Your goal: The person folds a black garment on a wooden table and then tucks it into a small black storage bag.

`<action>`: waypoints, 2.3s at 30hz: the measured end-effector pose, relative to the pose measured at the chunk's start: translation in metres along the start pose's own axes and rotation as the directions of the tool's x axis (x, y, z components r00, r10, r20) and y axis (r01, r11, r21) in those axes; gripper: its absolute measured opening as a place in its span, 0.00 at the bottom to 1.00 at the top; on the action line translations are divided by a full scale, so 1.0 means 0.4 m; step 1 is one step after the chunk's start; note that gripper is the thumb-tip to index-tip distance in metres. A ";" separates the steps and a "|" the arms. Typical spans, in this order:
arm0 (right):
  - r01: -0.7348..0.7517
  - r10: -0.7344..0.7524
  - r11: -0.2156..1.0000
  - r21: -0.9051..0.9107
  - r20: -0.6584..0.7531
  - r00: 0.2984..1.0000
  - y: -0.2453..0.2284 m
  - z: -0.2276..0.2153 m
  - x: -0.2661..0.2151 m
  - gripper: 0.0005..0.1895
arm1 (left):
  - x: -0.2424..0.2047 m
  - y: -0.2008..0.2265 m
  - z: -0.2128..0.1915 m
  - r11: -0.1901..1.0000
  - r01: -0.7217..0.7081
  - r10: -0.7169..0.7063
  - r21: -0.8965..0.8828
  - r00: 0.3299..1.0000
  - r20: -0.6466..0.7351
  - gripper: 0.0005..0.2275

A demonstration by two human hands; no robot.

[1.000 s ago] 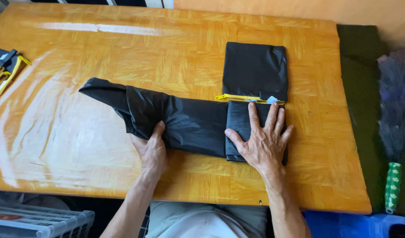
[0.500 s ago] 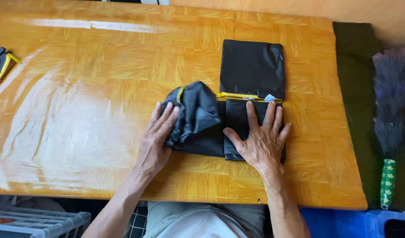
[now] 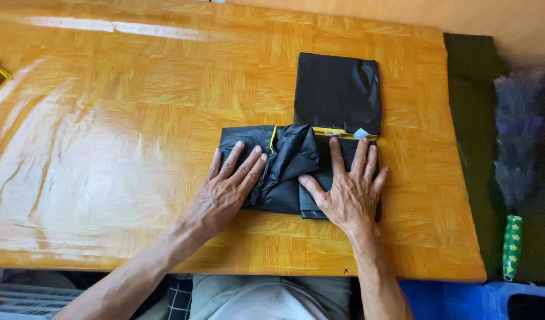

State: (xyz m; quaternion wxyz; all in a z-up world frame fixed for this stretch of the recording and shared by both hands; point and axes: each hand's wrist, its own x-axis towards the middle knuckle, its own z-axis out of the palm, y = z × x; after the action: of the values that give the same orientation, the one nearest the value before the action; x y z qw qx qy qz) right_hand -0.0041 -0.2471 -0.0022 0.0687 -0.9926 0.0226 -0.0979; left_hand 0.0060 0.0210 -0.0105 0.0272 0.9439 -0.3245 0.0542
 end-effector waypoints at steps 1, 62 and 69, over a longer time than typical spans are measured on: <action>-0.005 0.005 1.000 -0.003 0.000 1.000 0.001 0.001 0.000 0.52 | 0.002 -0.005 0.002 1.000 -0.005 0.005 -0.003 1.000 -0.001 0.38; -0.051 0.002 0.961 0.272 0.178 0.984 0.008 -0.062 0.008 0.65 | 0.199 0.028 0.050 0.937 -0.285 0.203 -0.203 0.915 -0.349 0.19; -0.039 -0.012 0.963 0.265 0.190 0.982 0.013 -0.064 0.006 0.64 | 0.181 0.033 0.003 0.909 -0.308 0.227 -0.282 0.931 -0.286 0.17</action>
State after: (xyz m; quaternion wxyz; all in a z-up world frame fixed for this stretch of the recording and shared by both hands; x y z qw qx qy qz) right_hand -0.0070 -0.2558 0.0222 0.2047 -0.9788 0.0094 -0.0047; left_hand 0.0548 -0.0336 -0.0026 0.2135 0.8586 -0.4502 0.1207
